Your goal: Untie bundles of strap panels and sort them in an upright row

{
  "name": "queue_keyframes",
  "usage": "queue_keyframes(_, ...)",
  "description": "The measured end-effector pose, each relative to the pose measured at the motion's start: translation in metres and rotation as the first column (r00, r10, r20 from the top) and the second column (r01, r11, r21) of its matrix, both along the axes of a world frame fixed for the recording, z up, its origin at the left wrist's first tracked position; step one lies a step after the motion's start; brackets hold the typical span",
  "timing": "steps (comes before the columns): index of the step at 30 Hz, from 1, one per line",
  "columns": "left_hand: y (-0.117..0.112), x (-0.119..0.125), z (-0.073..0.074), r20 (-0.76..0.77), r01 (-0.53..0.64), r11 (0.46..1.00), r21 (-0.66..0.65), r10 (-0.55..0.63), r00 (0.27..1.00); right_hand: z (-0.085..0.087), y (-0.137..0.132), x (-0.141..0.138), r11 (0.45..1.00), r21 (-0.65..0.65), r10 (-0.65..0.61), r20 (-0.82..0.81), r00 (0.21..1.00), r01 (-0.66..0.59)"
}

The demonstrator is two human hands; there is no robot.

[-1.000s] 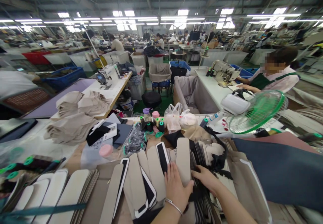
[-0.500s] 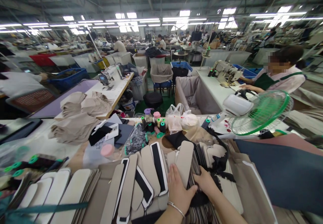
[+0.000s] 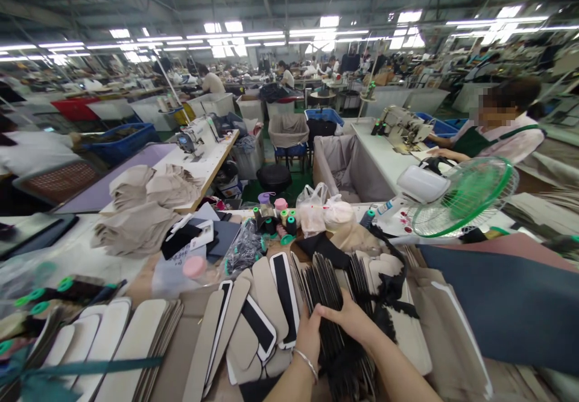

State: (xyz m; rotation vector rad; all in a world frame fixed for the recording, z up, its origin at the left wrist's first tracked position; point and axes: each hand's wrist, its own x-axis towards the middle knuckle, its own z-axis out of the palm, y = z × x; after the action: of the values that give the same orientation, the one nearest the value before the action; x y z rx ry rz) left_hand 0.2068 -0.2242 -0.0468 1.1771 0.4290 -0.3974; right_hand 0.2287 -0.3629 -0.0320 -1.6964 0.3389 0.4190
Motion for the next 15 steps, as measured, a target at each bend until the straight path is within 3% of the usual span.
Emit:
queue_keyframes(4, 0.008, -0.01, -0.001, 0.022, -0.025, 0.991, -0.135, 0.028, 0.999, -0.005, -0.003, -0.003, 0.998, -0.016, -0.056, 0.027, 0.998, 0.056)
queue_keyframes(9, 0.015, -0.013, -0.003, 0.029, -0.009, 0.975, -0.22, 0.016, 0.999, -0.004, 0.003, -0.015, 0.993, 0.098, -0.062, -0.027, 0.998, 0.064)
queue_keyframes(15, 0.021, -0.016, 0.016, 0.148, 0.027, 0.965, -0.262, 0.013, 0.989, 0.007, 0.014, -0.024, 0.983, 0.112, -0.153, 0.035, 0.988, 0.148)
